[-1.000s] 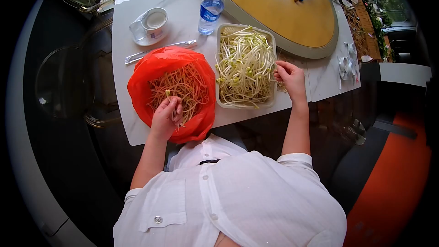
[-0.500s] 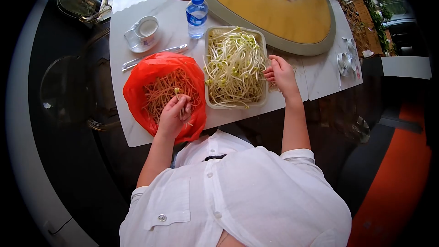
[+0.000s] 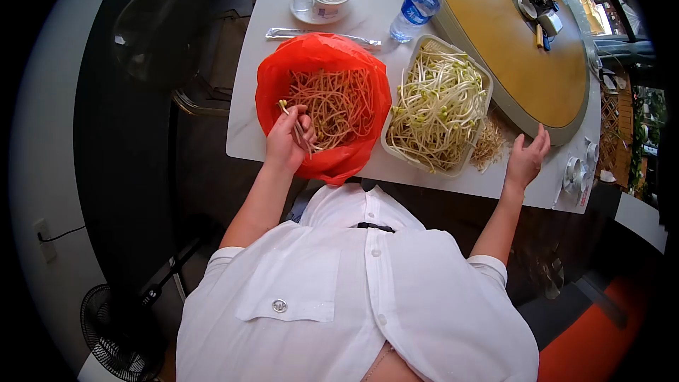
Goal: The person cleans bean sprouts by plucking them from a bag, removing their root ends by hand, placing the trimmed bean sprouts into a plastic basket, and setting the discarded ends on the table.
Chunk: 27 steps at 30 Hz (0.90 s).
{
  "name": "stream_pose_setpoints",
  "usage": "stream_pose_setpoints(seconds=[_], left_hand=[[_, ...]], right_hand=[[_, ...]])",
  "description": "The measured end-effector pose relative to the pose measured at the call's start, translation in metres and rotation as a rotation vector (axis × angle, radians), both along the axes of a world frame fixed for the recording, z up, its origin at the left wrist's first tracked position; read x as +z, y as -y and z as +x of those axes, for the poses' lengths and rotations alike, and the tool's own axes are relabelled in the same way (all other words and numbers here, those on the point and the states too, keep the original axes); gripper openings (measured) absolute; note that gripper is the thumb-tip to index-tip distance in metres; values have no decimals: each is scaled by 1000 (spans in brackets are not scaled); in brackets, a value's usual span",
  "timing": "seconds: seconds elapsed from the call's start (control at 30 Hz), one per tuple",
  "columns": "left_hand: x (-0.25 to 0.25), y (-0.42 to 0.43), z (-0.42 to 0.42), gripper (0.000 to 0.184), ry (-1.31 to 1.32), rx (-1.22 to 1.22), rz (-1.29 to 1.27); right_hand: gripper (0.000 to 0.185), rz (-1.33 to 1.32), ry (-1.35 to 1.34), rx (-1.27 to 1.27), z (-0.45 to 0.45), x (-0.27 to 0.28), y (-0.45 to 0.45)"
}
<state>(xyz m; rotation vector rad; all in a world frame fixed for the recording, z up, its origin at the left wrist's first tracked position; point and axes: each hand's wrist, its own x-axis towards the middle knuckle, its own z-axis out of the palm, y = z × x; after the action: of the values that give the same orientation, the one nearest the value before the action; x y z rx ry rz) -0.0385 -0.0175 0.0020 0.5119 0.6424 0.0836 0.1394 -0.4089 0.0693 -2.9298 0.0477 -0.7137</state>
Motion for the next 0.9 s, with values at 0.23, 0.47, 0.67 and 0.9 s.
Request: stream_pose_setpoints(seconds=[0.23, 0.47, 0.67, 0.9], left_hand=[[-19, -8, -6, 24, 47, 60, -100], [-15, -33, -17, 21, 24, 85, -68], [-20, -51, -30, 20, 9, 86, -54], [-4, -37, -8, 18, 21, -54, -29]], right_hand=[[16, 383, -526, 965, -58, 7, -213], [23, -36, -530, 900, -57, -98, -296], [12, 54, -736, 896, -45, -83, -291], [19, 918, -1456, 571, -34, -12, -264]])
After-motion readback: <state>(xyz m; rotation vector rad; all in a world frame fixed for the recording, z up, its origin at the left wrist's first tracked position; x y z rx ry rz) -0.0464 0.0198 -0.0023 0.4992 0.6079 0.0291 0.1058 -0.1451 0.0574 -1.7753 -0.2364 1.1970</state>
